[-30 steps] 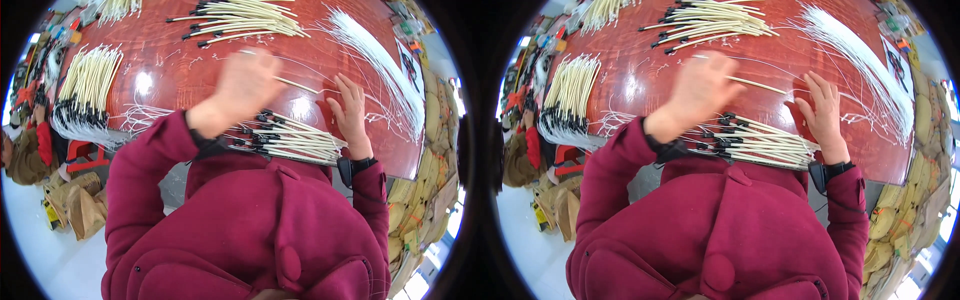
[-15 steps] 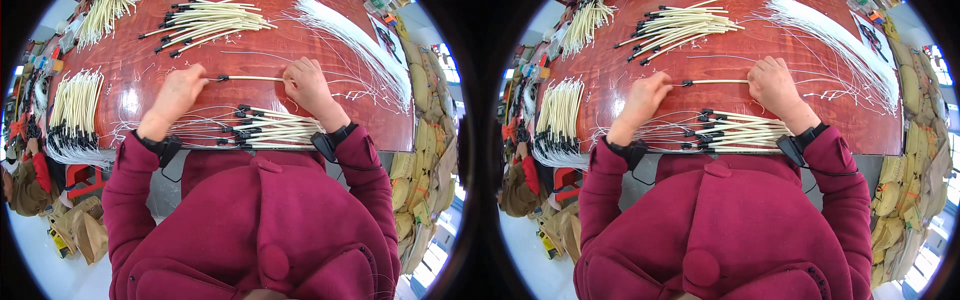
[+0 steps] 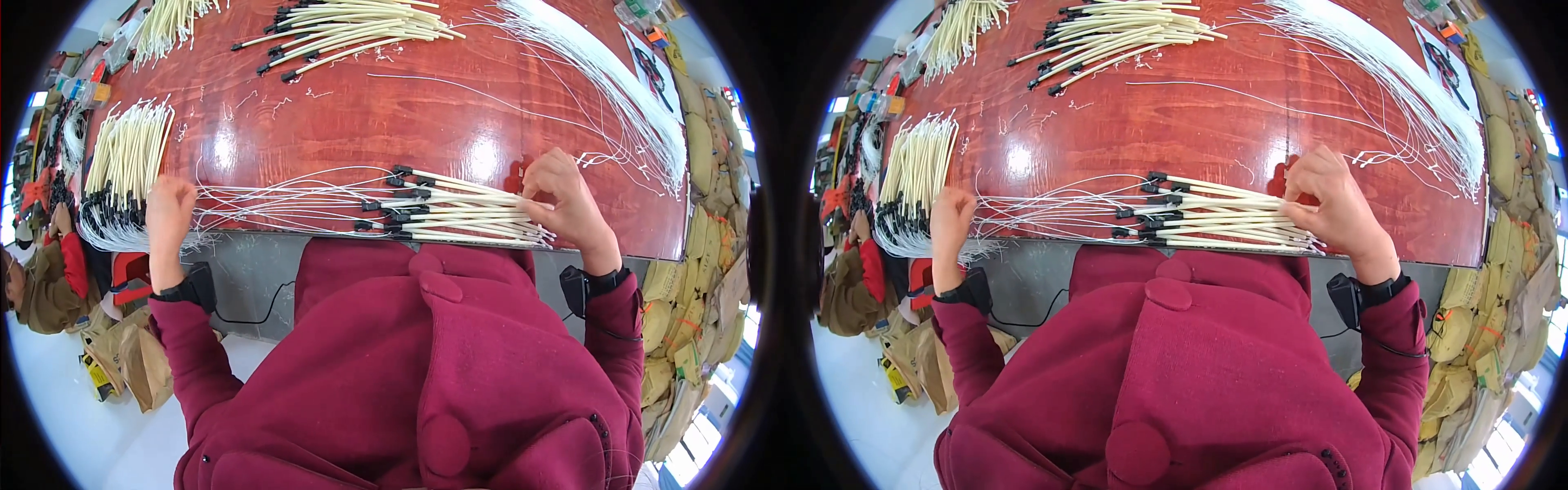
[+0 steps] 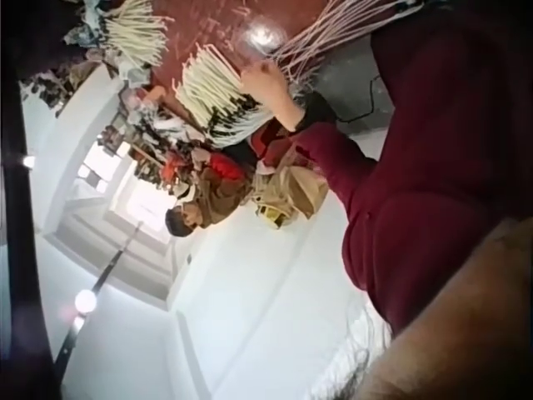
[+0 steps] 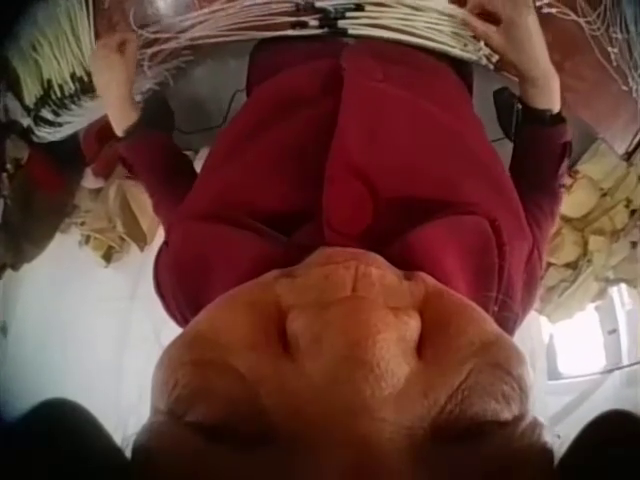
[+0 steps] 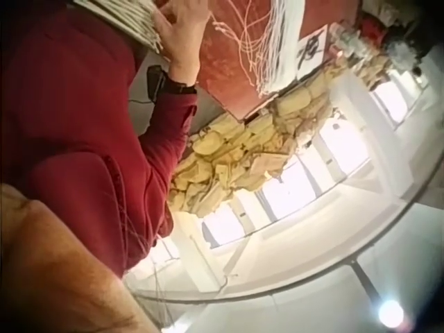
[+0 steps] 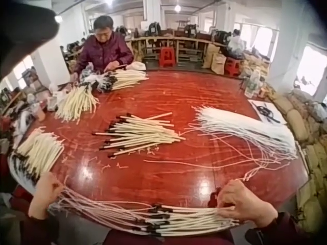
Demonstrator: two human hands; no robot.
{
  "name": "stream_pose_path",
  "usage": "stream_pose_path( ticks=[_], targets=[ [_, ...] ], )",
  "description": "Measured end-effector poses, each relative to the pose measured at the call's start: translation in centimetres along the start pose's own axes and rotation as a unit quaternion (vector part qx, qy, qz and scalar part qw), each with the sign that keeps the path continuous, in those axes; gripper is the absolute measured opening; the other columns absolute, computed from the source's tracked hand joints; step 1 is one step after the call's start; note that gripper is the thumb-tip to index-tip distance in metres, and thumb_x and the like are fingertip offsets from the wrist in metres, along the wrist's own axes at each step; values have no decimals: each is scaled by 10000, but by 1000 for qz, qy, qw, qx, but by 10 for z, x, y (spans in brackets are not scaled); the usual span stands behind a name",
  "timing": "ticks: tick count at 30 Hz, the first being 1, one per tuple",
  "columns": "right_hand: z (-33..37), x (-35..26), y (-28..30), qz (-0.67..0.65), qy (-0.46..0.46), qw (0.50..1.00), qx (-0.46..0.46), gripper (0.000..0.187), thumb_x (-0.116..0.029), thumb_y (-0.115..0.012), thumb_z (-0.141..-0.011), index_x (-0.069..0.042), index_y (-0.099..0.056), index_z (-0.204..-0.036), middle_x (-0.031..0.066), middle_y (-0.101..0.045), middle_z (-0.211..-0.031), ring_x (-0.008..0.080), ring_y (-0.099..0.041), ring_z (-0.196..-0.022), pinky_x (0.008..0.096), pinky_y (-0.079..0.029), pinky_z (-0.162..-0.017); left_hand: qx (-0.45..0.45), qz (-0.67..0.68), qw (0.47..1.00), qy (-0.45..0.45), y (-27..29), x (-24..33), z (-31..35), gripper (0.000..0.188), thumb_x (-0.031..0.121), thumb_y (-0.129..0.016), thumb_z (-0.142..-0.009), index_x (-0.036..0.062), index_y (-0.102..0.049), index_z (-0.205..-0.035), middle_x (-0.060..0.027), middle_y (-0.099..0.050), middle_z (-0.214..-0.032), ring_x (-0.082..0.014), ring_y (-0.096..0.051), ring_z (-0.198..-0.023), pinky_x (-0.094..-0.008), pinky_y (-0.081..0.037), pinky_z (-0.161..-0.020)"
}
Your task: Assembling wiring harnesses by sliding protective white sleeves onto individual wires and connectors.
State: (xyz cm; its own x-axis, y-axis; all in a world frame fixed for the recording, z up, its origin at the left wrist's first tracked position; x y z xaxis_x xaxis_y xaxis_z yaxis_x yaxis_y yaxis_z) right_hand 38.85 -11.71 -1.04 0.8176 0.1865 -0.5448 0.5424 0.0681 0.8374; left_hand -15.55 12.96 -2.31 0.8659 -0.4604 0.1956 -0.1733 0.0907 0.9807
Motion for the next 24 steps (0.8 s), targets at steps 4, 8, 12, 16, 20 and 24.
stream_pose_path(
  ticks=[4, 8, 12, 16, 20, 24],
  targets=[
    [-2, -6, -2, 33, -17, 999, 37, 277, -178, -767, -804, -32, -677, -1021, 107, -663, -1115, 310, -586, -1074, 403, -438, -946, 98, -5, 992, -73, 2, 62, -28, 356, 213, -787, -826, 22, -679, -1106, -191, -638, -1126, -397, -625, -1052, -456, -499, -905],
    [-12, 4, 2, 88, -54, 989, 102, 411, -182, -732, -852, -15, -657, -1220, 137, -629, -1279, 334, -563, -1161, 423, -418, -1030, 93, 47, 983, -150, -15, 123, -74, 332, 241, -758, -856, 8, -687, -1082, -161, -663, -1084, -361, -637, -1021, -444, -505, -883],
    [-17, 32, -7, 160, -101, 974, 122, 513, -193, -696, -891, 6, -595, -1353, 142, -570, -1410, 341, -526, -1232, 435, -389, -1087, 109, 107, 958, -241, -38, 178, -113, 261, 213, -730, -868, 24, -705, -1046, -134, -676, -1012, -341, -643, -1007, -441, -513, -860],
    [-18, 36, -17, 194, -136, 968, 86, 562, -268, -646, -941, 32, -543, -1404, 135, -504, -1498, 339, -483, -1285, 437, -362, -1118, 51, 85, 942, -321, -59, 227, -136, 289, 221, -722, -884, 55, -685, -1119, -116, -663, -1122, -316, -620, -1075, -415, -495, -886],
    [-21, 29, -25, 208, -138, 966, 65, 613, -363, -585, -981, 54, -513, -1424, 136, -460, -1542, 341, -452, -1322, 437, -336, -1141, 29, 2, 923, -384, -74, 266, -136, 349, 264, -720, -887, 78, -657, -1175, -80, -639, -1182, -286, -590, -1144, -418, -478, -891],
    [-20, 34, -24, 207, -113, 970, 64, 656, -415, -552, -992, 61, -492, -1440, 141, -439, -1558, 348, -434, -1346, 441, -324, -1152, 70, -30, 920, -385, -85, 275, -116, 402, 294, -710, -891, 70, -627, -1216, -61, -612, -1227, -272, -554, -1202, -437, -451, -918]
  ],
)
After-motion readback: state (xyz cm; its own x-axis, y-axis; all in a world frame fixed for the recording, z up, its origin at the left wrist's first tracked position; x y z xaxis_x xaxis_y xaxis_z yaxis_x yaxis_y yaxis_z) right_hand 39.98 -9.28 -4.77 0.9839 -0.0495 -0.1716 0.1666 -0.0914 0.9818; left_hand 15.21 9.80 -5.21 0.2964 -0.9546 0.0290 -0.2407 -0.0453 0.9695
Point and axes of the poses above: each hand's wrist, its own z-axis away from the middle knuckle, its own y-axis out of the back of the hand, x = y × z, the point moved 2 cm from there along -z, towards the middle knuckle
